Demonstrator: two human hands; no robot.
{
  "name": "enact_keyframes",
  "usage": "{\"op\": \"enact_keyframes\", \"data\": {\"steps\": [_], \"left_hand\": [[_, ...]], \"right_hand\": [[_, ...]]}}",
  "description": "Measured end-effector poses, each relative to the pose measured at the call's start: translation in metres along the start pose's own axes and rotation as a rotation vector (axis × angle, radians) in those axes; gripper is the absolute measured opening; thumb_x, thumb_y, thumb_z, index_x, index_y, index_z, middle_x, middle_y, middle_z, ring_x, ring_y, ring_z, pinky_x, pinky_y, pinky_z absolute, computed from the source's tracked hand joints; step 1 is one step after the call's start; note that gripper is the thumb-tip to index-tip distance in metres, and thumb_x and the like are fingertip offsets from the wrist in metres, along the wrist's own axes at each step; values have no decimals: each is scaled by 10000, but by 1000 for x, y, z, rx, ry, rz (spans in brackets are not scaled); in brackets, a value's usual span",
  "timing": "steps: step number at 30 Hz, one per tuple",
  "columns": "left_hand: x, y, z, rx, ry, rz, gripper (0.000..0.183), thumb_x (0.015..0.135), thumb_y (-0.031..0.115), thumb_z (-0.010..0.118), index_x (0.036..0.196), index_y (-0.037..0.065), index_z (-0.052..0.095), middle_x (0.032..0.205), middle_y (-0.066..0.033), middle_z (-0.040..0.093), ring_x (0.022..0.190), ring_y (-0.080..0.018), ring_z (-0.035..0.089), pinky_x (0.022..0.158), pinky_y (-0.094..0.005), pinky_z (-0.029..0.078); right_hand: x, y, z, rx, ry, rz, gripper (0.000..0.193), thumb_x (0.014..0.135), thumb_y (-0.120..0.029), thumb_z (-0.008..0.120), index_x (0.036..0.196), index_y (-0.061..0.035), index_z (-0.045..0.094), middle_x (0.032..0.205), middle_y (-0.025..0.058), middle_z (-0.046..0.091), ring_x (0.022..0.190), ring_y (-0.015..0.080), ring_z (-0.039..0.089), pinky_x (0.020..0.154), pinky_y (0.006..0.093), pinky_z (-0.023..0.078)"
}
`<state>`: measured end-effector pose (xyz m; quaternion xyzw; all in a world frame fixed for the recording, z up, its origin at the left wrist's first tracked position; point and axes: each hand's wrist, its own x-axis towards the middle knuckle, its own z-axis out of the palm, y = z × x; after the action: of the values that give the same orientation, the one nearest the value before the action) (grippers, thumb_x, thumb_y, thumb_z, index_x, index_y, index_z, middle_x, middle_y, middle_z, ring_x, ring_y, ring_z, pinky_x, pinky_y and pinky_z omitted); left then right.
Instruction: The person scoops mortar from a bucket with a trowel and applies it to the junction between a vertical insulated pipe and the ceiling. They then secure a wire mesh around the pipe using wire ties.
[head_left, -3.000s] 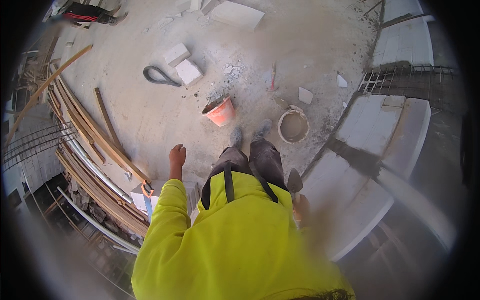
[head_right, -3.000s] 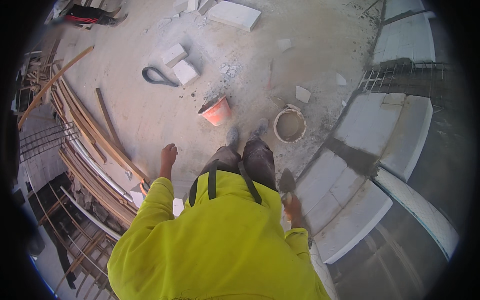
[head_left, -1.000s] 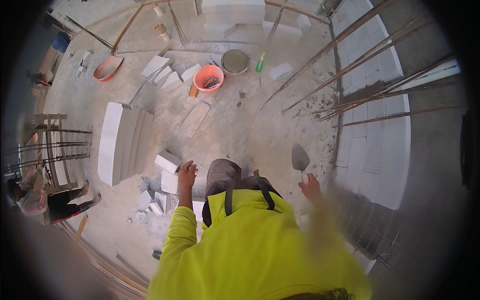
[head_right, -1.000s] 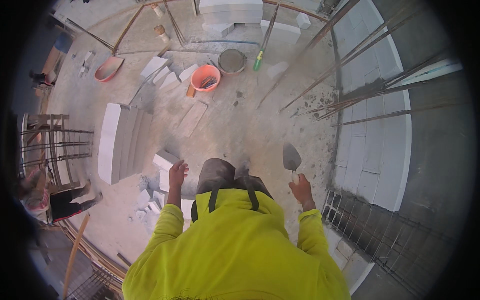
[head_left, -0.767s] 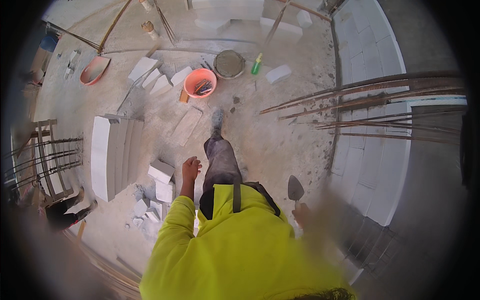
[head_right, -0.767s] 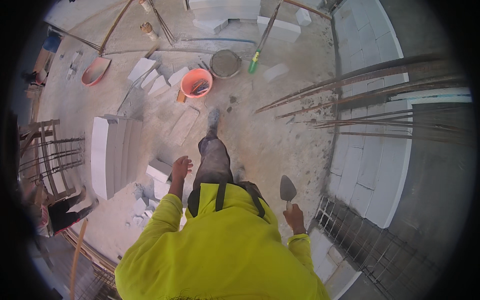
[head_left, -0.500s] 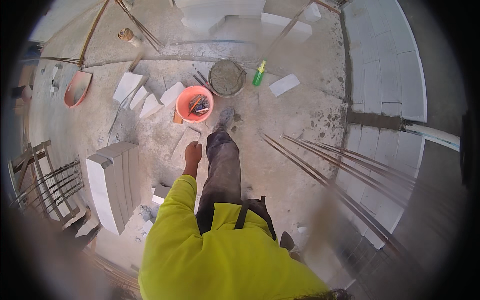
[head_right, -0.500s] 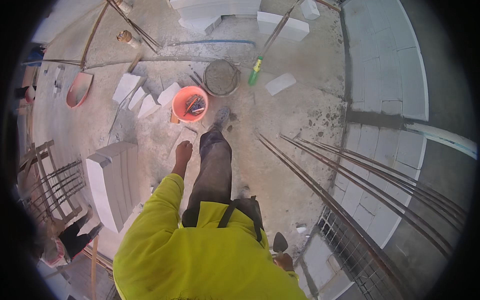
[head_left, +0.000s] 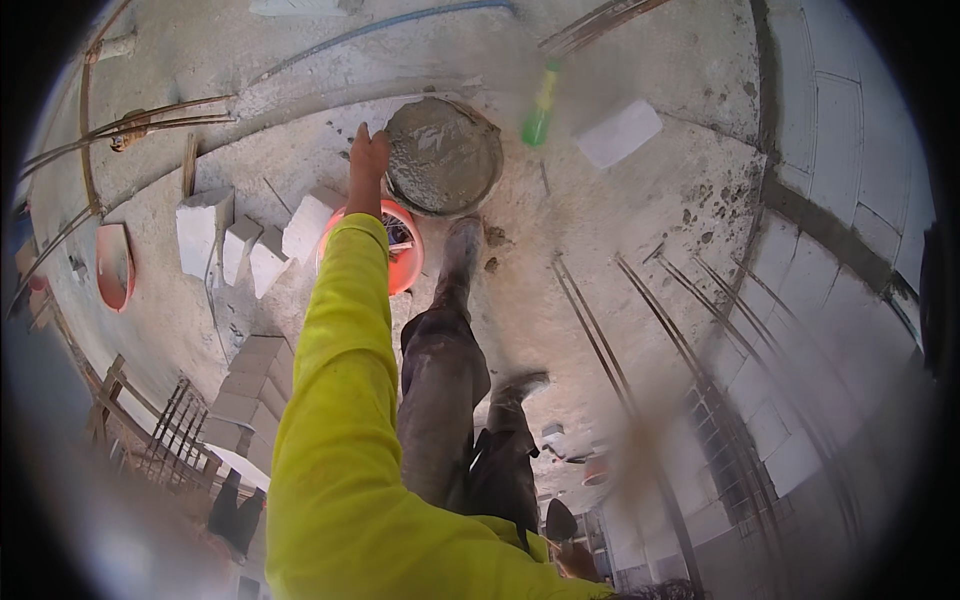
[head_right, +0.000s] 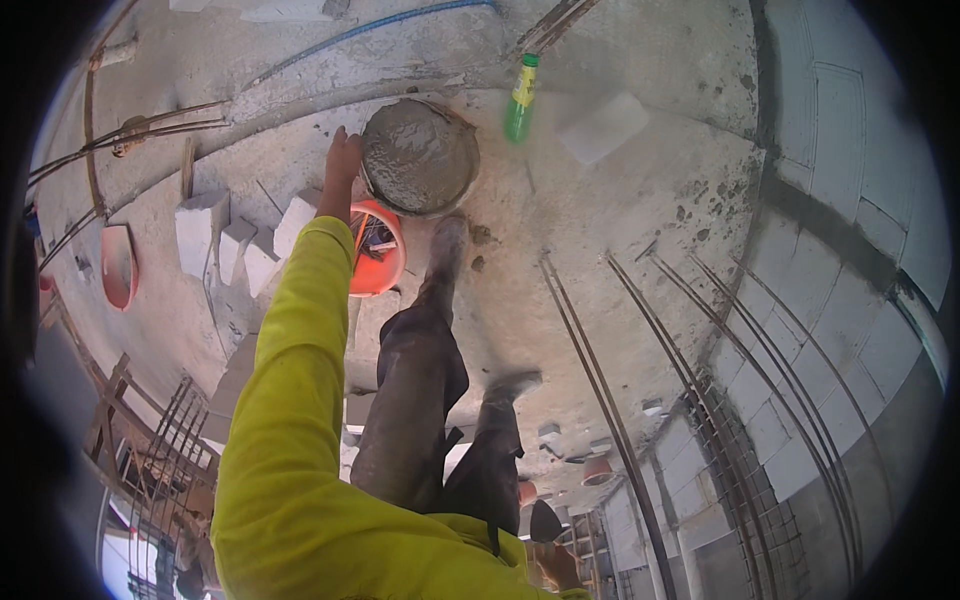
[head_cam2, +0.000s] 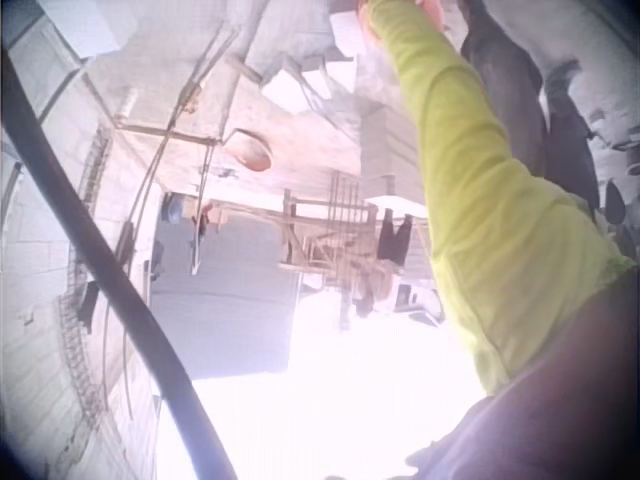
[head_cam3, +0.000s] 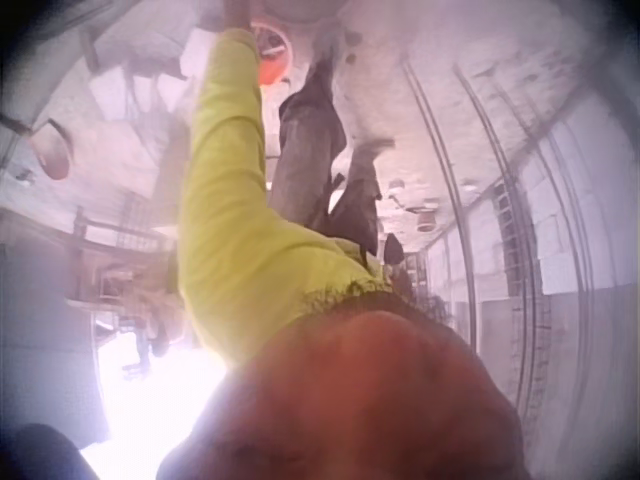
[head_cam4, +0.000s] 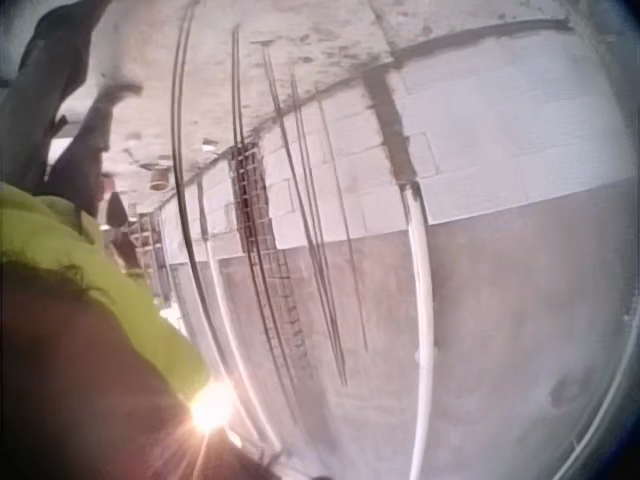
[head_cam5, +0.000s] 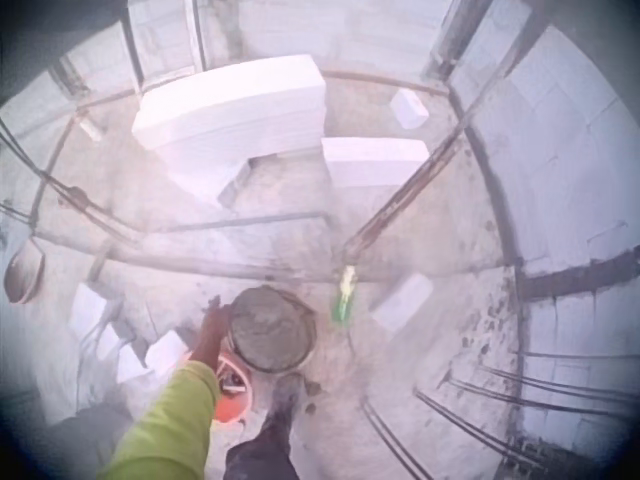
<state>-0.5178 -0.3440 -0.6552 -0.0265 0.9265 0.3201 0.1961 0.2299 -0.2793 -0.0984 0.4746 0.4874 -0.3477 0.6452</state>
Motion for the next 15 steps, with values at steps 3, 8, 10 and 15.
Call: {"op": "enact_keyframes", "data": {"steps": [3, 8, 10, 15], "left_hand": [[43, -35, 8, 10, -34, 3, 714, 848, 372, 543, 1382, -97, 476, 1301, -321, 576, 1259, -448, 521, 1070, -416, 405], [3, 63, -1, -68, 57, 40, 541, 819, 361, 629, 1207, -16, 615, 1019, -207, 693, 955, -358, 652, 882, -408, 490], [-34, 97, -17, 57, 55, 149, 380, 807, 325, 664, 1028, 17, 692, 820, -137, 703, 760, -277, 666, 761, -391, 514], [-113, 99, -38, -27, -427, 81, 341, 780, 306, 704, 688, -7, 607, 550, -103, 513, 544, -153, 510, 581, -382, 451]], "right_hand": [[13, 11, -2, -152, -55, -74, 441, 847, -428, 635, 1098, -68, 597, 945, 229, 655, 927, 390, 669, 825, 501, 535], [13, -18, 20, 254, -57, 163, 378, 840, -359, 616, 1094, -82, 572, 993, 252, 613, 949, 425, 643, 831, 515, 518], [6, -25, 30, 247, -15, 96, 353, 842, -340, 614, 1085, -87, 574, 976, 249, 607, 929, 441, 634, 819, 520, 515], [18, 0, 60, 218, 211, -158, 278, 836, -266, 635, 1026, -71, 582, 927, 204, 586, 843, 432, 609, 763, 532, 507]]}}
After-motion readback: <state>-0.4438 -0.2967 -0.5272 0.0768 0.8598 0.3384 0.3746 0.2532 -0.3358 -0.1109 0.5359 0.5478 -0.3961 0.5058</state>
